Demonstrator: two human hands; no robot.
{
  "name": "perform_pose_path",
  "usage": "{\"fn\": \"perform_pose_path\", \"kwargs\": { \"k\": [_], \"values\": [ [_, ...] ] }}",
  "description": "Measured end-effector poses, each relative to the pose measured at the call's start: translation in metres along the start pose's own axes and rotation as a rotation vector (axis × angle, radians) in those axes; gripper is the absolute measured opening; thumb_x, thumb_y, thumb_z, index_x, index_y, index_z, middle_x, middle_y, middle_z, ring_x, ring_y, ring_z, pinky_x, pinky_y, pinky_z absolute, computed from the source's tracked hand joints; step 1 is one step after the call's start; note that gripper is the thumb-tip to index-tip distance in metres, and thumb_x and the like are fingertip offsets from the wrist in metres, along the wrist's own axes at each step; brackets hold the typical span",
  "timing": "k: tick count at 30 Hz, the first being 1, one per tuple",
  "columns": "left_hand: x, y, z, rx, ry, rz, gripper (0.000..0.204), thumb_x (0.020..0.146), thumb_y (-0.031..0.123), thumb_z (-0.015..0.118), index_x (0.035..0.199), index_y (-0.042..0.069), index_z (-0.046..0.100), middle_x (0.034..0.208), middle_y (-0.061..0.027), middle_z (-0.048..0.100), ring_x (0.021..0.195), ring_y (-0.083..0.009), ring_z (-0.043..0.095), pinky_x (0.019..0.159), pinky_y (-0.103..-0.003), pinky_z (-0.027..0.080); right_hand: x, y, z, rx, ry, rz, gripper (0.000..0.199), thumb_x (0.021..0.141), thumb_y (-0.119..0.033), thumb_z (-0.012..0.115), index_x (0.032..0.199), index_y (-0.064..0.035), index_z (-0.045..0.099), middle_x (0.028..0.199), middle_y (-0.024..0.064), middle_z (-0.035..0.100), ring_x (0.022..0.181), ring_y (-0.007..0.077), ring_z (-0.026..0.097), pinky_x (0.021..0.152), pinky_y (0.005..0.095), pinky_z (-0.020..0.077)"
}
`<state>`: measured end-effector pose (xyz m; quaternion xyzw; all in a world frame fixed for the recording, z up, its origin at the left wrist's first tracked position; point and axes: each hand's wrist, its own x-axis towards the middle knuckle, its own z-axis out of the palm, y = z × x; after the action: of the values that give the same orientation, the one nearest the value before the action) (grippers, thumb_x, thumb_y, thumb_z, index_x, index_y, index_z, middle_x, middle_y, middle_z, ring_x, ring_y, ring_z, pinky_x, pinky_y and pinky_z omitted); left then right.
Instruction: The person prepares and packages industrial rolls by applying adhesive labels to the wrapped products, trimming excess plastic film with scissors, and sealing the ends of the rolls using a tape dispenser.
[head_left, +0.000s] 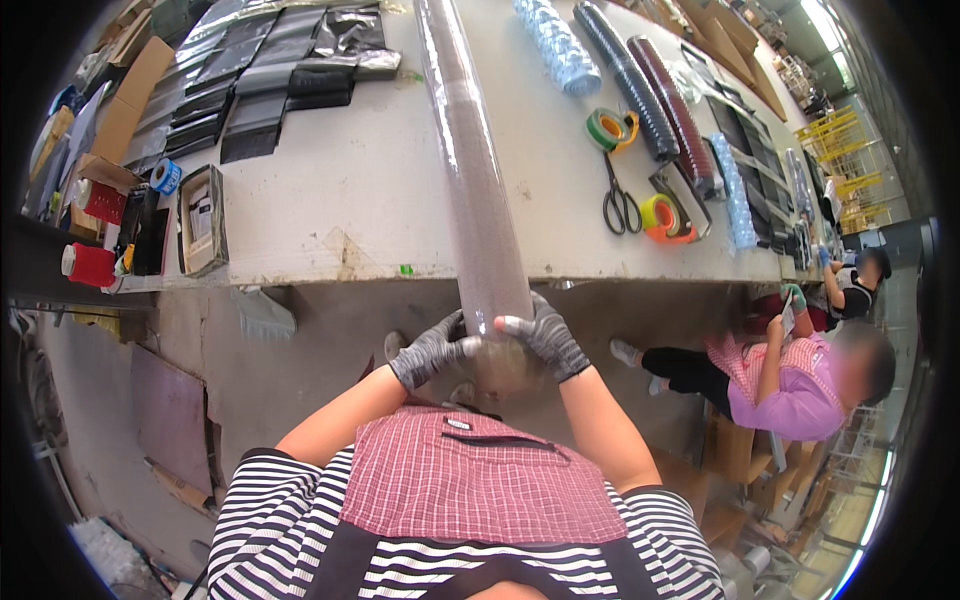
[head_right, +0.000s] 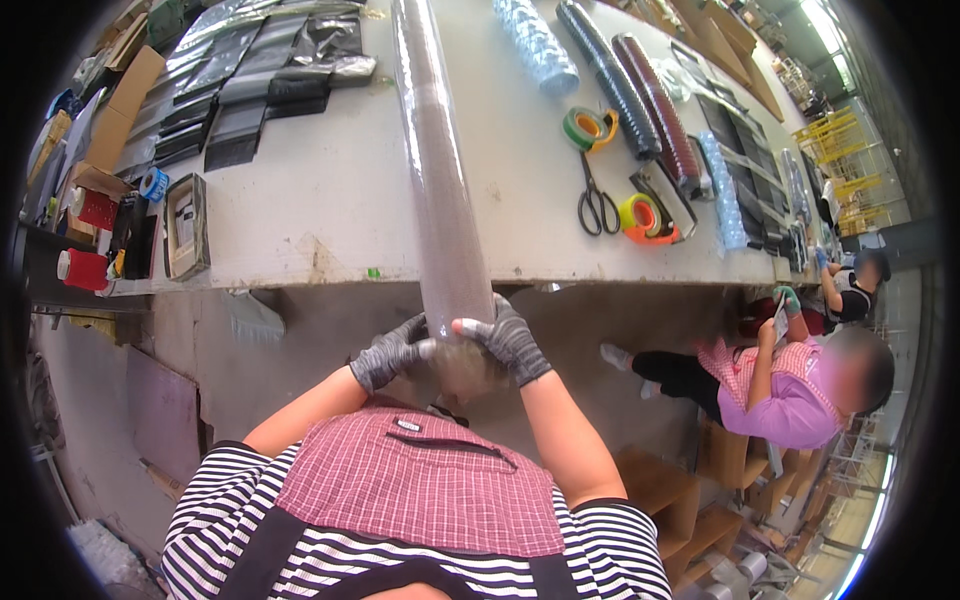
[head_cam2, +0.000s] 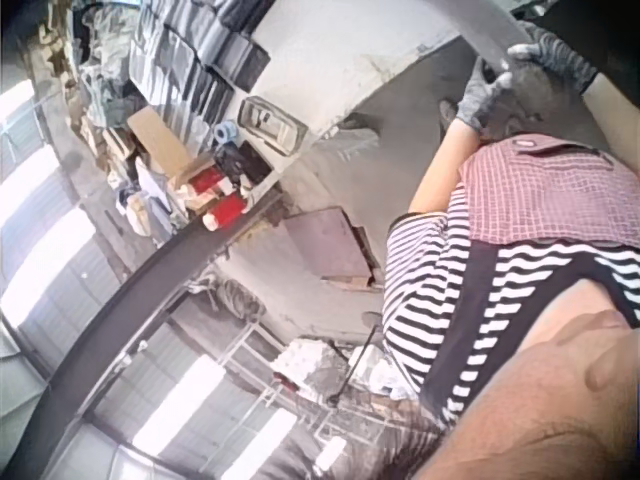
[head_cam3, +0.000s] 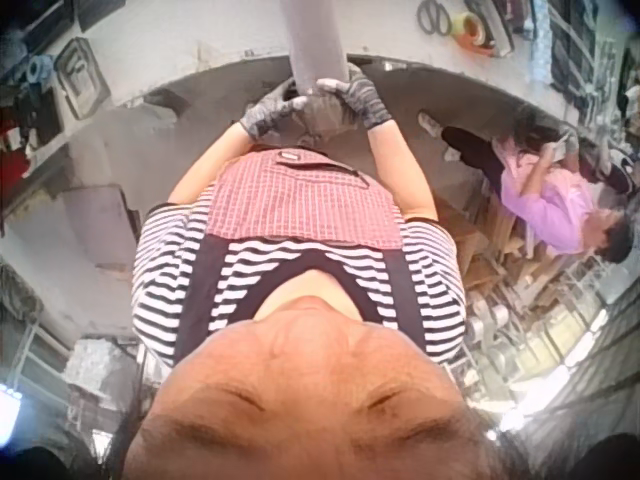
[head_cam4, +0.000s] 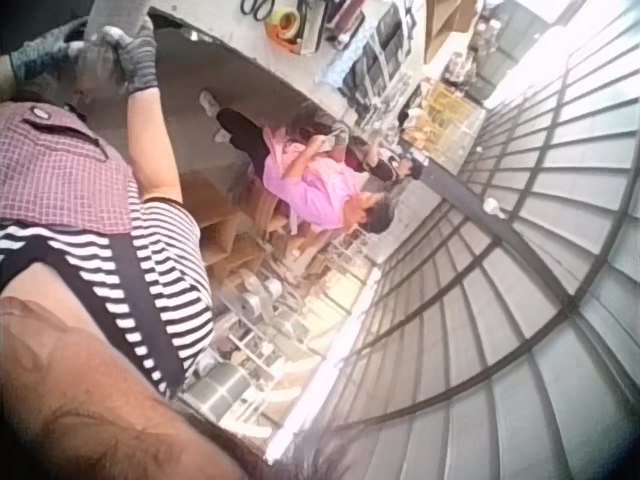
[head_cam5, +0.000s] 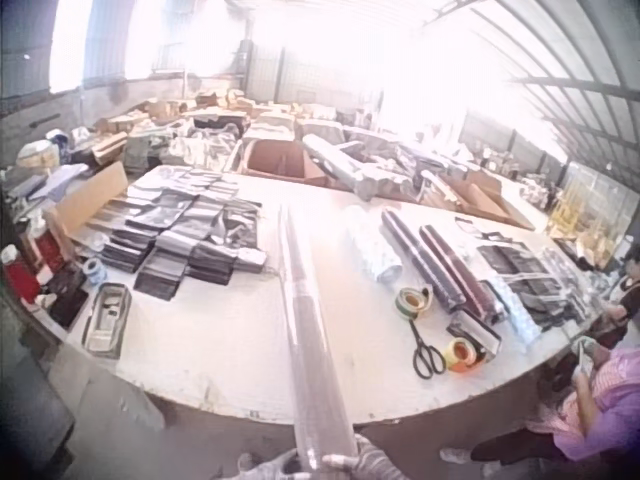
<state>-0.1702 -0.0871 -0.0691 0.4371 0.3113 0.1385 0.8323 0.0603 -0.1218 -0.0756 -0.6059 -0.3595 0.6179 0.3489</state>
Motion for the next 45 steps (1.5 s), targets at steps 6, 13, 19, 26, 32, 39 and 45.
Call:
{"fn": "perform_pose_path", "kwargs": {
  "k": [6, 13, 19, 26, 32, 39, 45],
  "values": [
    [0.015, -0.059, 0.006, -0.355, 0.226, 0.056, 0.089, 0.081, 0.033, 0.078, 0.146, 0.004, 0.025, 0.137, -0.013, 0.051, 0.127, -0.0237, 0.047, 0.107, -0.034, 0.036, -0.008, 0.019, 0.002, -0.086, 0.087, 0.078, 0.117, 0.068, -0.048, 0.084, 0.149, 0.0041, 0.017, 0.131, 0.0221, 0.054, 0.119, 0.0256, 0.053, 0.1, 0.0343, 0.0437],
    [0.028, -0.019, -0.006, 0.085, 0.075, -0.24, 0.082, 0.086, 0.049, 0.068, 0.143, 0.001, 0.035, 0.129, -0.0137, 0.056, 0.119, -0.0197, 0.051, 0.099, -0.034, 0.043, 0.008, 0.045, -0.013, 0.08, -0.147, -0.078, 0.102, 0.064, -0.031, 0.087, 0.142, 0.0012, 0.031, 0.13, 0.0136, 0.055, 0.119, 0.0211, 0.053, 0.1, 0.0332, 0.0455],
    [0.11, 0.06, -0.086, 0.036, 0.414, 0.027, 0.111, 0.069, 0.071, 0.07, 0.147, 0.007, 0.026, 0.132, -0.0181, 0.051, 0.119, -0.0287, 0.052, 0.095, -0.046, 0.046, -0.056, -0.014, -0.012, 0.372, -0.342, 0.05, 0.096, 0.065, -0.026, 0.085, 0.143, -0.0014, 0.035, 0.132, 0.0117, 0.054, 0.12, 0.0232, 0.053, 0.104, 0.0375, 0.0419],
    [0.19, 0.075, -0.088, -0.618, 0.12, 0.271, 0.067, 0.078, 0.044, 0.075, 0.126, 0.002, 0.053, 0.113, -0.0139, 0.063, 0.102, -0.0264, 0.061, 0.092, -0.04, 0.052, -0.125, -0.009, 0.013, 0.298, -0.082, -0.009, 0.116, 0.057, -0.032, 0.091, 0.149, -0.0031, 0.026, 0.142, 0.0121, 0.044, 0.131, 0.0242, 0.041, 0.11, 0.0378, 0.0341],
    [0.161, 0.098, -0.046, -0.56, 0.125, 0.458, 0.072, 0.075, 0.043, 0.078, 0.126, -0.001, 0.052, 0.11, -0.0135, 0.063, 0.1, -0.0242, 0.062, 0.087, -0.037, 0.054, -0.14, 0.006, 0.016, 0.185, 0.078, -0.106, 0.127, 0.051, -0.032, 0.094, 0.151, -0.0052, 0.021, 0.144, 0.012, 0.04, 0.134, 0.0249, 0.036, 0.111, 0.0385, 0.0324],
    [0.06, 0.196, 0.097, -0.352, -0.133, 0.946, 0.081, 0.073, 0.034, 0.085, 0.133, 0.002, 0.041, 0.12, -0.0109, 0.057, 0.109, -0.0204, 0.058, 0.094, -0.032, 0.052, -0.172, 0.013, -0.024, 0.326, -0.18, -0.299, 0.078, 0.07, -0.022, 0.084, 0.136, -0.004, 0.047, 0.131, 0.0097, 0.053, 0.125, 0.0226, 0.046, 0.108, 0.0379, 0.035],
    [-0.039, 0.198, 0.242, -0.216, -0.547, 1.306, 0.086, 0.077, 0.04, 0.074, 0.143, 0.003, 0.034, 0.138, -0.0154, 0.049, 0.124, -0.0295, 0.051, 0.1, -0.042, 0.046, -0.215, -0.026, -0.06, 0.399, -0.192, -0.045, 0.045, 0.081, -0.017, 0.075, 0.121, -0.0024, 0.06, 0.117, 0.0077, 0.062, 0.113, 0.0181, 0.054, 0.1, 0.0335, 0.0414]
  ]
}}
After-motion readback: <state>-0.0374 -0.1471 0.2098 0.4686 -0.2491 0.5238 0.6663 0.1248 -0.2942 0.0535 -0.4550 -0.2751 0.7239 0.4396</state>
